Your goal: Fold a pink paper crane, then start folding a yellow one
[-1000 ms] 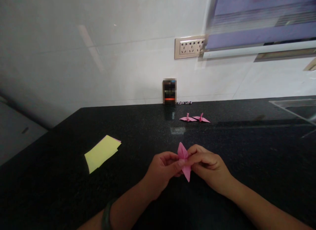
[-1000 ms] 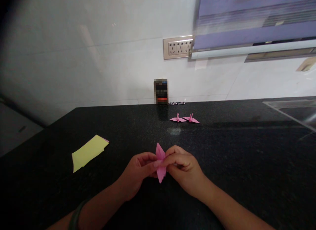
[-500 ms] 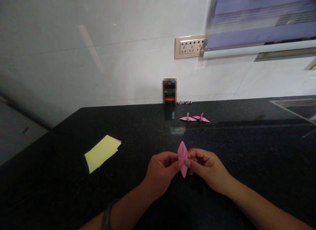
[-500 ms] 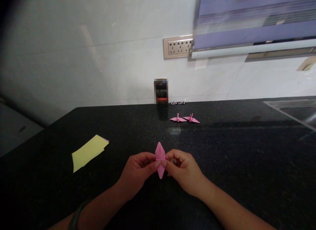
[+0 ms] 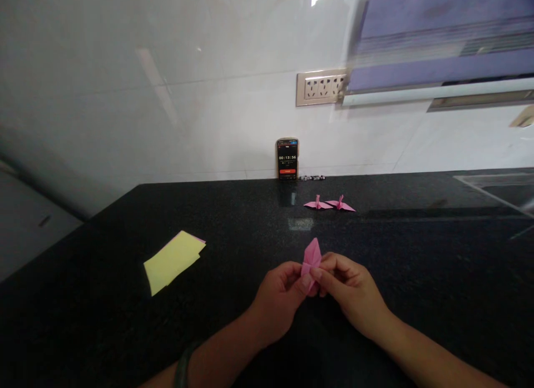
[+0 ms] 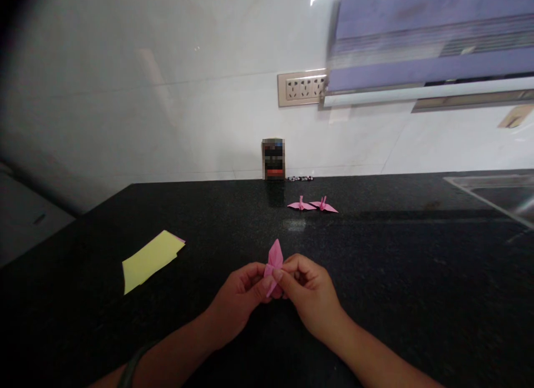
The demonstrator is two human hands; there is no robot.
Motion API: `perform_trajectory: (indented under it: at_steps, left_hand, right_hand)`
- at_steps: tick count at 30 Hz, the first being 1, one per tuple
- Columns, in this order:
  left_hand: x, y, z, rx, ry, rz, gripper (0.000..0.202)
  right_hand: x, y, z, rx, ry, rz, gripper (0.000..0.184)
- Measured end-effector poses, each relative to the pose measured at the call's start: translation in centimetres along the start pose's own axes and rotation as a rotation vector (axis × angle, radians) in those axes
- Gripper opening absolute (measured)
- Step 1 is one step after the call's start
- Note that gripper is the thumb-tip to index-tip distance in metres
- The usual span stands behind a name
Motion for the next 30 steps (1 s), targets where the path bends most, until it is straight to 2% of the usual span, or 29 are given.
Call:
perform_trajectory:
  at_steps: [4, 10, 15, 23, 27, 30]
  left_hand:
    - [-0.6, -0.7, -0.2, -0.070, 0.063, -0.040, 0.024]
    - [-0.8, 0.0, 0.1, 0.000, 0.102, -0.186, 0.026]
    - [-0.4, 0.2, 0.5, 0.044, 0.090, -0.343, 0.024]
    - [-0.4, 0.1, 0.6, 0.074, 0.112, -0.378, 0.028]
    - [-1.1, 0.6, 0.5, 0.067, 0.159, -0.322, 0.027]
    - [-1.6, 0.9, 0.4, 0.078, 0.195, -0.313, 0.026]
  right_hand:
    - [-0.2, -0.2, 0.0, -0.027, 0.011, 0.045, 0.015]
    - [0.6, 1.0, 0.2, 0.111, -0.057, 0.001, 0.014]
    - [0.4, 1.0, 0.3, 0.128, -0.042, 0.063, 0.019]
    - [0.3, 1.5, 0.3, 0.122, -0.014, -0.012, 0.026]
    - [1.0, 1.9, 0.2, 0.145, -0.061, -0.067, 0.019]
    - [0.7, 2.0, 0.2, 0.139, -0.029, -0.056, 0.020]
Point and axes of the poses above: each hand's wrist, its own z-axis away from the middle knuckle, its own x-axis out of the palm, y = z × x, the point moved 9 cm from there along -z, towards the middle knuckle, and after that the axes turned 8 degrees about -x, right-handed, at the moved point
